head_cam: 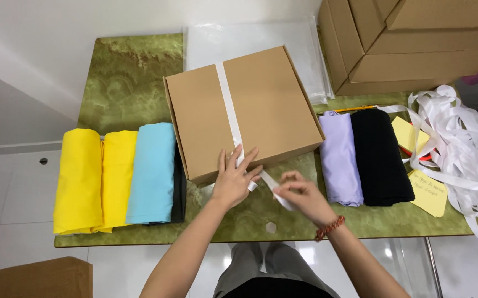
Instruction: The person wraps a white ribbon around a brown cardboard box, tying it into a bow. They then place a yellow sticky note on the box and write on it with a pencil.
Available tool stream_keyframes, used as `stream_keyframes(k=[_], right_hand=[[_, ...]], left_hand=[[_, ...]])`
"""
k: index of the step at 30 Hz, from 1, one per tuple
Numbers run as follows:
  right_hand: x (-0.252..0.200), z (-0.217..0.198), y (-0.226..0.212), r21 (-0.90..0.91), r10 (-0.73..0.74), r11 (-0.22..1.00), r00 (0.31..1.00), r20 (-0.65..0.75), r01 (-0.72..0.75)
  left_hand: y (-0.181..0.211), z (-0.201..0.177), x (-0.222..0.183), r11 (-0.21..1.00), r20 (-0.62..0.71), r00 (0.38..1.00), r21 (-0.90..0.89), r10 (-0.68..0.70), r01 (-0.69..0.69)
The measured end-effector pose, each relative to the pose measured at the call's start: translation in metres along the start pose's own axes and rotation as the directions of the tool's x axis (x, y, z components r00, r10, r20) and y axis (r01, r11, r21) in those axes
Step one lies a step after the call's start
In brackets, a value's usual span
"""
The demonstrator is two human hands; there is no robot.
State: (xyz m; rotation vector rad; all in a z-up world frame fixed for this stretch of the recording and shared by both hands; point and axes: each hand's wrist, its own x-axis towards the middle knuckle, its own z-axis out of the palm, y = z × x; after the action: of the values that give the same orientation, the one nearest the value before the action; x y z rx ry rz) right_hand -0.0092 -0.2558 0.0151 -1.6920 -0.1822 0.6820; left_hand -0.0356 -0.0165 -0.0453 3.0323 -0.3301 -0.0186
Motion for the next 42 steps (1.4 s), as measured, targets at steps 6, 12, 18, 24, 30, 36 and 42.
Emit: stream_keyframes(k=[6, 12, 18, 24, 30, 36, 42], right_hand=[[0.096, -0.006, -0.051, 0.045, -0.019, 0.999, 1.000, 0.020, 0.018], [0.158, 0.021, -0.050, 0.000, 0.052, 0.999, 0.996, -0.077, -0.052], [0.194, 0.028, -0.046, -0.015, 0.117, 0.993, 0.989, -0.094, -0.119], [0.252, 0.023, -0.010, 0.062, 0.231, 0.972, 0.972, -0.046, -0.228], [0.238, 0.014, -0.054, 0.133, 0.287, 0.941, 0.943, 0.167, -0.310], [0.255, 0.029, -0.027, 0.011, 0.139, 0.990, 0.980, 0.146, -0.142], [0.240, 0.042, -0.040, 0.033, 0.252, 0.967, 0.968, 0.005, -0.252]], left_hand=[[-0.008, -0.009, -0.005, 0.945, -0.141, 0.989, -0.328, -0.053, 0.004], [-0.020, -0.040, -0.009, 0.503, -0.093, 0.961, -0.862, -0.261, 0.053], [0.003, -0.052, -0.023, 0.365, 0.050, 0.934, -0.912, -0.352, 0.186], [0.047, -0.032, -0.007, 0.660, -0.230, 0.883, -0.743, -0.410, 0.112], [0.053, 0.031, 0.010, 0.947, -0.430, 0.859, -0.272, -0.278, 0.171], [0.055, 0.025, 0.011, 0.931, -0.398, 0.876, -0.339, -0.272, 0.135], [0.045, 0.011, 0.007, 0.900, 0.024, 0.989, -0.411, -0.146, 0.143]])
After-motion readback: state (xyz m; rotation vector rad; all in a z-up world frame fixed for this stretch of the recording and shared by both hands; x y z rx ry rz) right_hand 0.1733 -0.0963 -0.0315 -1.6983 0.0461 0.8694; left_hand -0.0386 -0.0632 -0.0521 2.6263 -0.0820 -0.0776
